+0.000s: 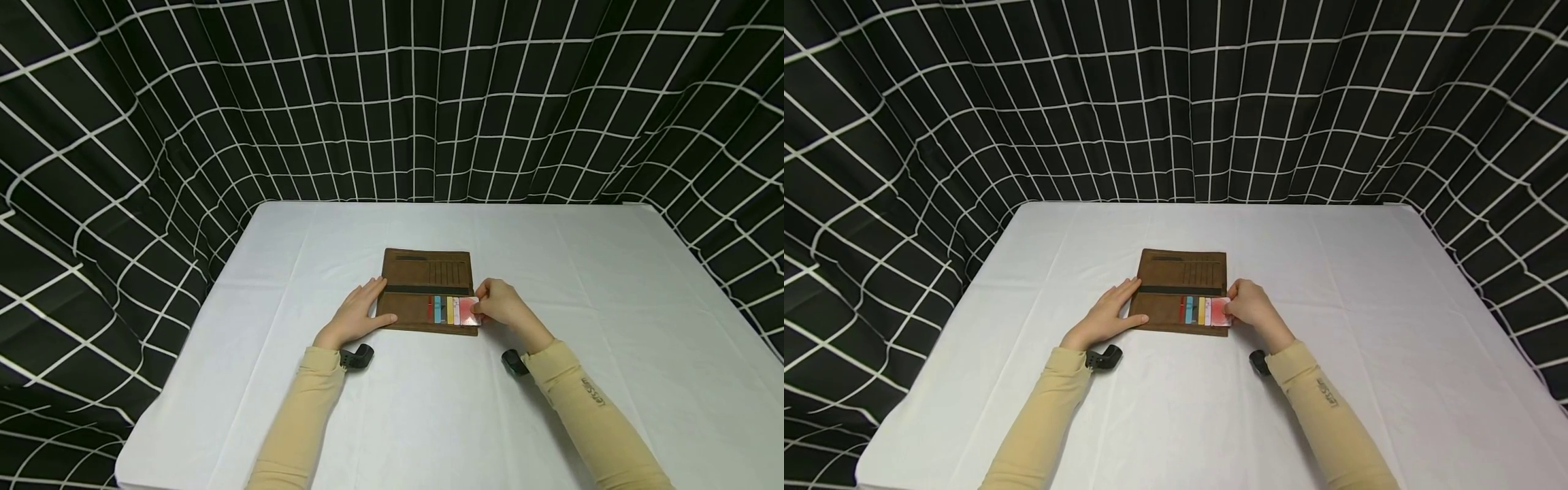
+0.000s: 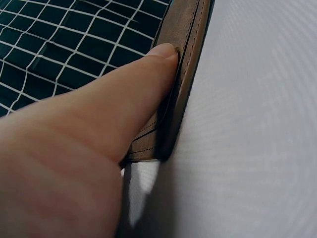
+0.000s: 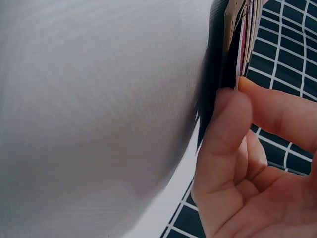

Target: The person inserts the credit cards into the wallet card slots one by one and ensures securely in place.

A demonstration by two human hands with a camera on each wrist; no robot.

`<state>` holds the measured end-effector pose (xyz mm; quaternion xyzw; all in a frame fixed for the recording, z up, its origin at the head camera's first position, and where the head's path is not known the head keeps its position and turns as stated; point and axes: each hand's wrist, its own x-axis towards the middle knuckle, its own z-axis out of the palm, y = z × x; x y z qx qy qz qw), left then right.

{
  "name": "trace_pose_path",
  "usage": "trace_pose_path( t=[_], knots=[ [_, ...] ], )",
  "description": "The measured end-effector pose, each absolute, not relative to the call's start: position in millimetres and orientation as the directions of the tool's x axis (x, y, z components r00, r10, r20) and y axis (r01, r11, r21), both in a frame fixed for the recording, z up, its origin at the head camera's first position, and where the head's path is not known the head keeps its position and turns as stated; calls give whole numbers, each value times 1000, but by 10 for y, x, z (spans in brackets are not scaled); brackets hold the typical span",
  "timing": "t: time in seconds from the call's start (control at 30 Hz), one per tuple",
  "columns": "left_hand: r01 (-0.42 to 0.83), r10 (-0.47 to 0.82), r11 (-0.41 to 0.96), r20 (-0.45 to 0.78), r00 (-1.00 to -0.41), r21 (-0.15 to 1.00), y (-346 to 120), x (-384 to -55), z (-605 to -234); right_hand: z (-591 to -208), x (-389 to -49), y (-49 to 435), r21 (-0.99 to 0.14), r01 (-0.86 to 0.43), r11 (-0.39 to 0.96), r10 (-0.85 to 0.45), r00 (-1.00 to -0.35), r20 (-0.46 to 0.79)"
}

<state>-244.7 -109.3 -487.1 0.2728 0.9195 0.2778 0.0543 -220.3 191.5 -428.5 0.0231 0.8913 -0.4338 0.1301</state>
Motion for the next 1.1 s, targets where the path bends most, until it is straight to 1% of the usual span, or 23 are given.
trace_pose_path(
  t=[0.17,0.5,0.7,0.87,1.1],
  knots=[
    [468,532,703,40,-846,536,-1093,-2455,-4866,-4287,-2210,1889,-761,145,633,-72,-967,-245],
    [461,529,698,39,-848,548,-1094,-2448,-4864,-4292,-2209,1875,-788,150,597,-87,-964,-250],
    [444,526,687,28,-850,575,-1090,-2438,-4831,-4284,-2205,1874,-729,103,677,-71,-976,-204],
    [448,527,700,22,-850,557,-1087,-2435,-4838,-4282,-2207,1878,-661,55,748,-71,-984,-163],
    [451,527,700,25,-849,554,-1078,-2433,-4837,-4253,-2196,1872,-630,58,774,-56,-986,-159]
  ],
)
